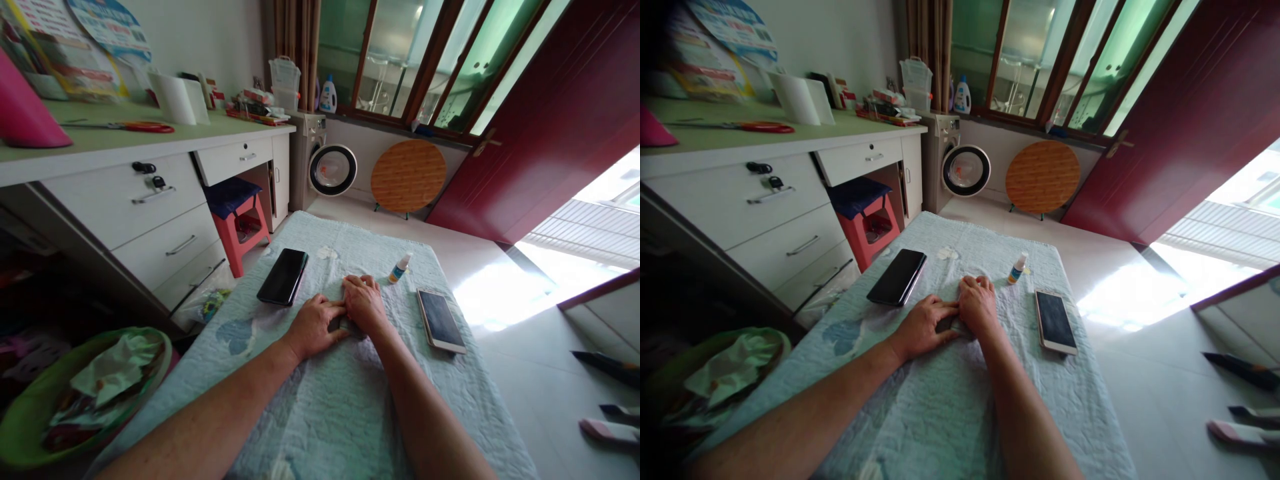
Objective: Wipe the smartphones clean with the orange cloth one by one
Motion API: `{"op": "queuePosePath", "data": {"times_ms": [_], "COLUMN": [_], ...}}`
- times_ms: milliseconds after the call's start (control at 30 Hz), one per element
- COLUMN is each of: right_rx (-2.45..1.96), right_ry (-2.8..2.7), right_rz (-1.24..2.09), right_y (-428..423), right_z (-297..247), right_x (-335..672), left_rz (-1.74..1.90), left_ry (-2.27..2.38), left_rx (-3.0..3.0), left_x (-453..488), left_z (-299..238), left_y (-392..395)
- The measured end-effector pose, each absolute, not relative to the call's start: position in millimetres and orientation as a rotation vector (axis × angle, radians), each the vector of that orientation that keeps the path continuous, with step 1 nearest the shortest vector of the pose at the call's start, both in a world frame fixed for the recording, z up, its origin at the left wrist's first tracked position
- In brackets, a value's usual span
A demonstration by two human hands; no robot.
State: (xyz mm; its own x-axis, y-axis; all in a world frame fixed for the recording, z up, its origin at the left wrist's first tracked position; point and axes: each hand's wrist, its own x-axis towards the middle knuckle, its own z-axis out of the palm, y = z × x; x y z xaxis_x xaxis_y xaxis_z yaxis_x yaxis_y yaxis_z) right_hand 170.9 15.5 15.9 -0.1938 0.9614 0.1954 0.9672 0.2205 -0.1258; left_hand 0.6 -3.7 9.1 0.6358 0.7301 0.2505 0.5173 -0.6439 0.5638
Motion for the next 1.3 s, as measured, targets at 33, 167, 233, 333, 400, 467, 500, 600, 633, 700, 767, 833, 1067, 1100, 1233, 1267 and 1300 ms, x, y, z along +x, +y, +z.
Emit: {"op": "queuePosePath", "data": {"times_ms": [33, 167, 233, 333, 400, 467, 500, 600, 633, 700, 767, 833, 1067, 1100, 1233, 1267, 1300], "right_rx": [-1.834, -1.812, -1.791, -1.774, -1.757, -1.738, -1.731, -1.728, -1.731, -1.736, -1.732, -1.712, -1.641, -1.642, -1.612, -1.599, -1.58], "right_ry": [-2.262, -2.307, -2.335, -2.348, -2.348, -2.349, -2.351, -2.351, -2.35, -2.345, -2.339, -2.325, -2.245, -2.238, -2.211, -2.196, -2.179], "right_rz": [-0.047, -0.077, -0.076, -0.041, -0.015, 0.012, 0.029, 0.08, 0.094, 0.12, 0.154, 0.188, 0.322, 0.347, 0.397, 0.4, 0.406], "right_y": [16, 18, 18, 18, 16, 14, 13, 8, 6, 2, -2, -6, -29, -32, -42, -45, -47], "right_z": [16, 17, 18, 19, 20, 22, 22, 25, 25, 27, 27, 27, 27, 28, 31, 31, 32], "right_x": [171, 170, 170, 168, 167, 166, 165, 164, 164, 163, 163, 161, 156, 156, 156, 157, 158], "left_rz": [0.651, 0.653, 0.651, 0.653, 0.657, 0.661, 0.664, 0.673, 0.676, 0.696, 0.728, 0.765, 0.813, 0.804, 0.772, 0.765, 0.756], "left_ry": [0.983, 0.982, 0.985, 0.989, 0.997, 1.005, 1.01, 1.037, 1.052, 1.085, 1.106, 1.106, 1.068, 1.076, 1.088, 1.082, 1.073], "left_rx": [2.415, 2.419, 2.422, 2.429, 2.429, 2.425, 2.422, 2.412, 2.408, 2.394, 2.371, 2.346, 2.332, 2.332, 2.366, 2.378, 2.388], "left_x": [1, 1, 1, 1, 1, 1, 1, 3, 3, 4, 4, 4, 2, 2, 2, 2, 2], "left_z": [9, 11, 12, 11, 10, 9, 8, 6, 5, 3, 2, -1, -12, -13, -12, -11, -9], "left_y": [-4, -5, -5, -4, -4, -4, -4, -3, -3, -2, -2, -1, 2, 2, 2, 2, 2]}}
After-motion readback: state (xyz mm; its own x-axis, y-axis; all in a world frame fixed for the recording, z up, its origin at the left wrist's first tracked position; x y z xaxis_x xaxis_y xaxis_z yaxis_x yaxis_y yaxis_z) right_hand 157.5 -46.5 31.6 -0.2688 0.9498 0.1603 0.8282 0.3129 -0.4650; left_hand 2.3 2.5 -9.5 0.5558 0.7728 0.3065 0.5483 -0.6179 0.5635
